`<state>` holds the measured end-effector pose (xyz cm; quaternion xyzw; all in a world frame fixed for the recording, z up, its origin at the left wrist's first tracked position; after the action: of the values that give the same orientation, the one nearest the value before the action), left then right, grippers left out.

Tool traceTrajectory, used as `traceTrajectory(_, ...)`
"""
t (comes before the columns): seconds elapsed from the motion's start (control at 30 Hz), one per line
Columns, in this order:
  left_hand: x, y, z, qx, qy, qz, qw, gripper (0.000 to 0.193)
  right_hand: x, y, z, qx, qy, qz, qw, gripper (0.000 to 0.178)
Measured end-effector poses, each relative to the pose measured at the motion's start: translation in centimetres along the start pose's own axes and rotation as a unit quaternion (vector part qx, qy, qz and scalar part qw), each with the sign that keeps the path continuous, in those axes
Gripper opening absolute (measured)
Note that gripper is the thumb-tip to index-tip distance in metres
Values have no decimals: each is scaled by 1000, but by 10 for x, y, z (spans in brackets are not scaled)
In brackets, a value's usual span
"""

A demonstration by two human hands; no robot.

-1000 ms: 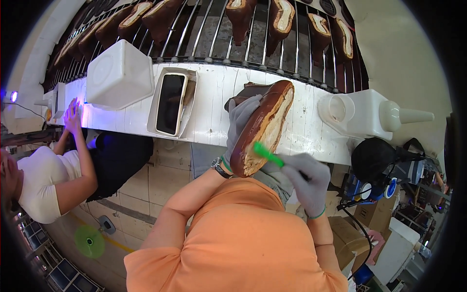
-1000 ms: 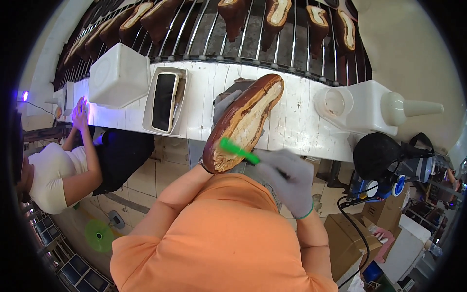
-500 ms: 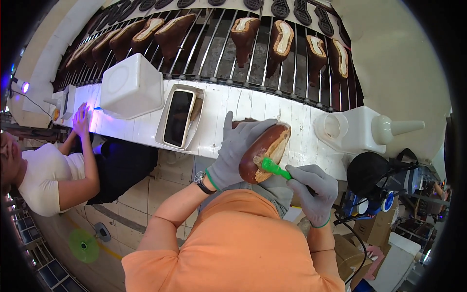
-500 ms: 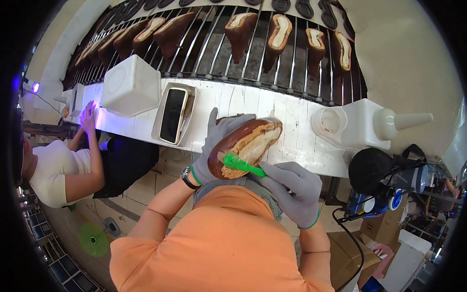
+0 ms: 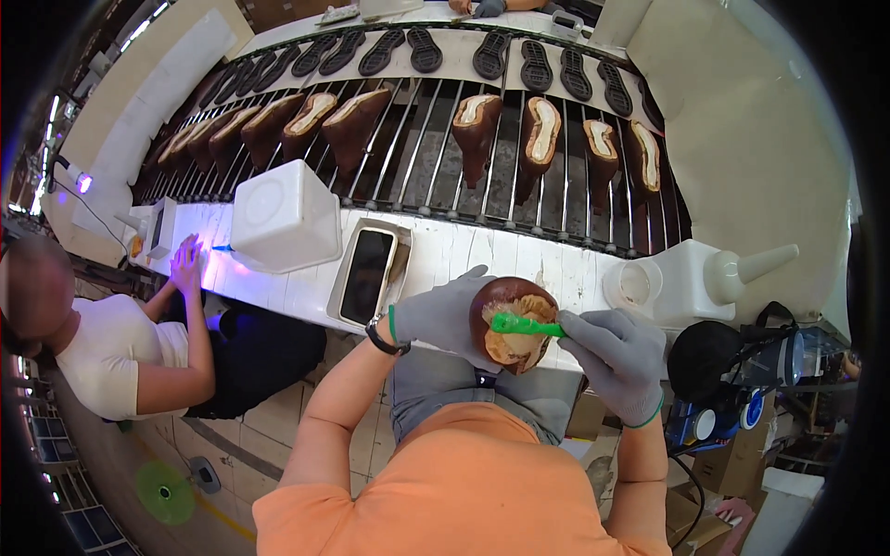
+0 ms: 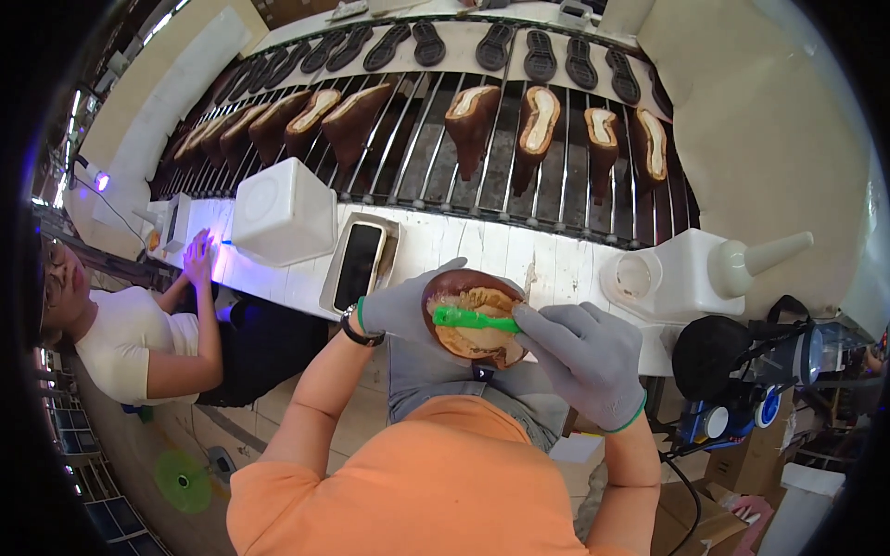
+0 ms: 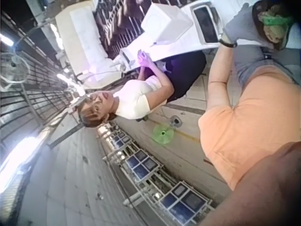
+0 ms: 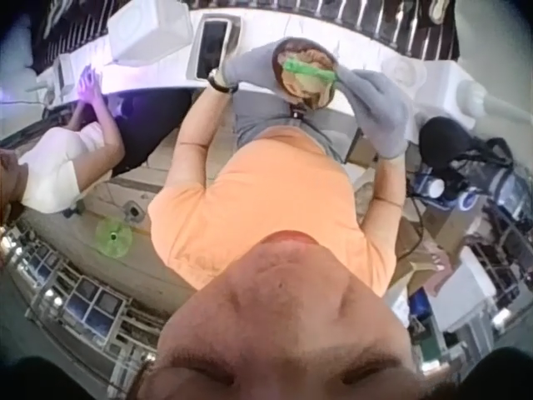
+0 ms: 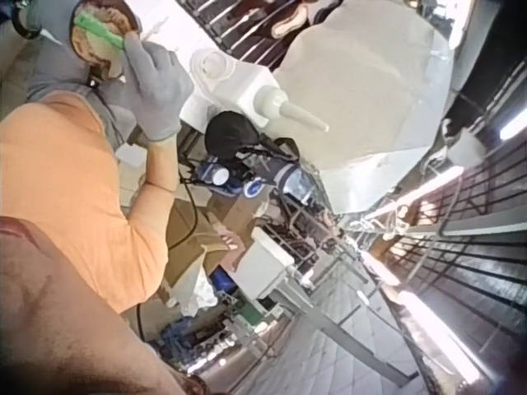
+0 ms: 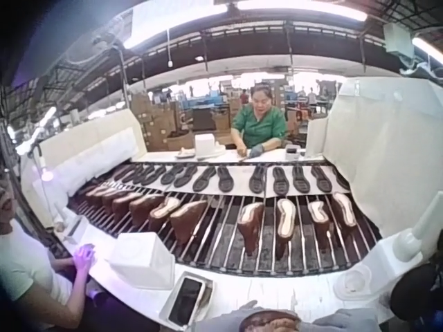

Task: Applying glue/adhesive to the soles and edges of leather shoes using a brush on a production line.

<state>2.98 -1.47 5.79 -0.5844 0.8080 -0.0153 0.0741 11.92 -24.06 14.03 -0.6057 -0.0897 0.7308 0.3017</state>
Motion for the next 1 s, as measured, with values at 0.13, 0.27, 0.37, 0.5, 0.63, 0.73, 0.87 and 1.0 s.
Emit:
traceTrajectory(0.13, -19, -18, 7, -10, 17, 63, 998, 78, -2, -17, -9, -40, 71, -16, 997, 32)
traceTrajectory(0.27, -37, -31, 15, -73, 57, 123, 988, 76, -5, -28, -16, -48, 112, 1, 993, 29)
traceTrajectory(0.37, -45, -41, 21, -75, 55, 150, 984, 77, -7, -27, -19, -18, 93, 67, 993, 23)
traceTrajectory(0.5, -48, -48, 26, -93, 81, 148, 981, 77, -5, -22, -27, 64, -64, 37, 995, 23)
traceTrajectory(0.63, -47, -48, 25, -101, 82, 145, 981, 77, 7, -2, -18, 216, -132, -104, 962, 23)
traceTrajectory(0.73, -43, -48, 23, -80, 65, 136, 985, 75, 15, 11, -7, 282, -120, -116, 945, 22)
traceTrajectory(0.87, -35, -47, 24, -75, 51, 132, 987, 71, 20, 14, 1, 301, -116, -123, 939, 23)
traceTrajectory(1.0, -32, -45, 25, -119, 46, 134, 983, 70, 11, 5, 2, 238, -76, -110, 962, 26)
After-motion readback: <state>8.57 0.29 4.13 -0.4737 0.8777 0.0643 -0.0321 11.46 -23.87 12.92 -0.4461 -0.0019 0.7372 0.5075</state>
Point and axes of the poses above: each hand's wrist, its own y-axis away from the middle knuckle, its own x-axis out of the palm, z = x × y, the point moved 1 cm from there along -y, towards the middle knuckle, and after that the axes turned 10 degrees about y, right-handed, at the moved point
